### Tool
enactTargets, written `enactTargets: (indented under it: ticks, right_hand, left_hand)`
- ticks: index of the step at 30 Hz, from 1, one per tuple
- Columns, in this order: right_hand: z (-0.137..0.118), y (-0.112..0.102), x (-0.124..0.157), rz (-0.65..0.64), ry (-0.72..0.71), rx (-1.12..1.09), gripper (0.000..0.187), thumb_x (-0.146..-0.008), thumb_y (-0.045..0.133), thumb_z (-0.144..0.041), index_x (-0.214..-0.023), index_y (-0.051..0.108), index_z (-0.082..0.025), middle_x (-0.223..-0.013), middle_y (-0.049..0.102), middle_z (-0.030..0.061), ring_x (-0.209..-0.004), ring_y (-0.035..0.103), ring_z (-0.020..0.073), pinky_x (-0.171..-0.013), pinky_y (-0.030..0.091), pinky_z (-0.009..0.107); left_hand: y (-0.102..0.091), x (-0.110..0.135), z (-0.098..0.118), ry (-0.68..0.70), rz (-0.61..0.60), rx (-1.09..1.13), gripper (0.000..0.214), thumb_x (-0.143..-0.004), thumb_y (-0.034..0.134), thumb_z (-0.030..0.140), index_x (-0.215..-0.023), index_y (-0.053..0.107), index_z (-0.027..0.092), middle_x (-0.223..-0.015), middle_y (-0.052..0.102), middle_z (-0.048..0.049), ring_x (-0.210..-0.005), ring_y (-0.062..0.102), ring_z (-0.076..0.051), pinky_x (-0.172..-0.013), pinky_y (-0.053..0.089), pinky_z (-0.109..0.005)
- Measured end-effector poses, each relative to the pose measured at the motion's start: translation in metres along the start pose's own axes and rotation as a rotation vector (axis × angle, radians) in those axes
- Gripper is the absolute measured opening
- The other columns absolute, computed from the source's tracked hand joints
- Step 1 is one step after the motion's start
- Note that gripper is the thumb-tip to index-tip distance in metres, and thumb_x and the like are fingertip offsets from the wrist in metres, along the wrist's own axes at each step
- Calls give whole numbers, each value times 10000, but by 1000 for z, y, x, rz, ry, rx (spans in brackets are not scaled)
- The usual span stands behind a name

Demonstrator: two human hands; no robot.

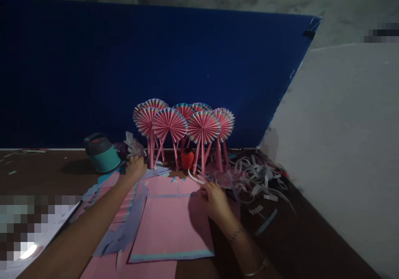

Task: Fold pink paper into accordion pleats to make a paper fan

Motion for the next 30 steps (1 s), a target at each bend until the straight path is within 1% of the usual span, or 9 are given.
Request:
enactTargets:
  ticks: [4, 9, 13, 16, 18, 22, 25, 27, 30]
  right_hand:
    - [-2, -1, 0, -4, 5, -6, 118, -771, 545, -133, -800, 656, -164, -847, 680, 74, -843, 583, 219, -735, 394, 296]
    - [-4, -2, 0, 18, 13, 7, 142, -766, 545, -114, -809, 673, -161, -850, 695, 77, -837, 601, 214, -726, 399, 289]
    - [-29, -4, -8, -37, 22, -42, 166, -802, 527, -157, -796, 692, -172, -805, 703, 56, -736, 612, 168, -668, 402, 249]
    - [-68, 4, -30, -169, 1, -58, 227, -855, 504, -294, -799, 699, -194, -766, 705, 35, -672, 613, 153, -606, 392, 232]
    - [-96, 14, -55, -206, 6, -51, 288, -876, 487, -392, -900, 697, -196, -844, 722, 62, -765, 651, 177, -661, 417, 239]
    - [-132, 45, -111, -137, 204, -28, 593, -818, 486, -615, -1049, 628, -87, -998, 692, 198, -961, 653, 292, -763, 462, 320]
    - [-141, 68, -138, -77, 373, -63, 763, -768, 489, -684, -1119, 565, -11, -1016, 675, 246, -985, 649, 326, -777, 486, 362]
    - [-143, 78, -148, -40, 404, -60, 727, -773, 499, -656, -1111, 577, -17, -1012, 681, 237, -980, 655, 321, -778, 494, 361]
    - [-143, 88, -156, -30, 390, -39, 548, -810, 507, -553, -1029, 644, -69, -1011, 693, 210, -975, 662, 303, -771, 498, 345]
  left_hand:
    - [-2, -6, 2, -57, -6, 56, 292, -799, 447, 195, -1027, 617, 131, -1077, 658, -177, -1118, 555, -301, -914, 421, -395]
    - [-5, -6, 5, -120, 7, 123, 328, -809, 442, 211, -1121, 514, 138, -1009, 694, -164, -983, 648, -287, -840, 449, -371]
    - [-6, -4, 6, -133, 20, 150, 328, -805, 454, 218, -1120, 480, 129, -1002, 699, -173, -1002, 646, -294, -864, 430, -381]
    - [-7, -3, 6, -134, 16, 155, 316, -806, 459, 217, -1109, 478, 129, -1012, 700, -175, -1020, 640, -297, -876, 420, -384]
    - [-8, -3, 6, -134, 15, 157, 311, -813, 457, 217, -1111, 479, 128, -1028, 697, -175, -1034, 634, -296, -883, 413, -383]
    - [-6, 0, 6, -128, 0, 159, 320, -828, 472, 229, -1130, 486, 127, -1018, 704, -169, -1031, 637, -287, -885, 406, -370]
    - [-5, 2, 6, -107, -5, 163, 319, -858, 458, 232, -1163, 486, 142, -1044, 701, -152, -1038, 636, -259, -903, 395, -348]
    - [-5, 2, 5, -100, -5, 165, 313, -876, 418, 188, -1176, 487, 129, -1056, 693, -162, -1053, 628, -251, -913, 390, -349]
    - [-6, -1, 5, -95, -10, 175, 301, -889, 363, 137, -1148, 513, 116, -1031, 695, -176, -1055, 627, -255, -910, 394, -364]
Point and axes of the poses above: each hand's wrist, its own x-axis away from the middle knuckle, its own y-axis out of the palm, z = x × y, the point moved 5 cm from there along -x, towards the middle knuckle
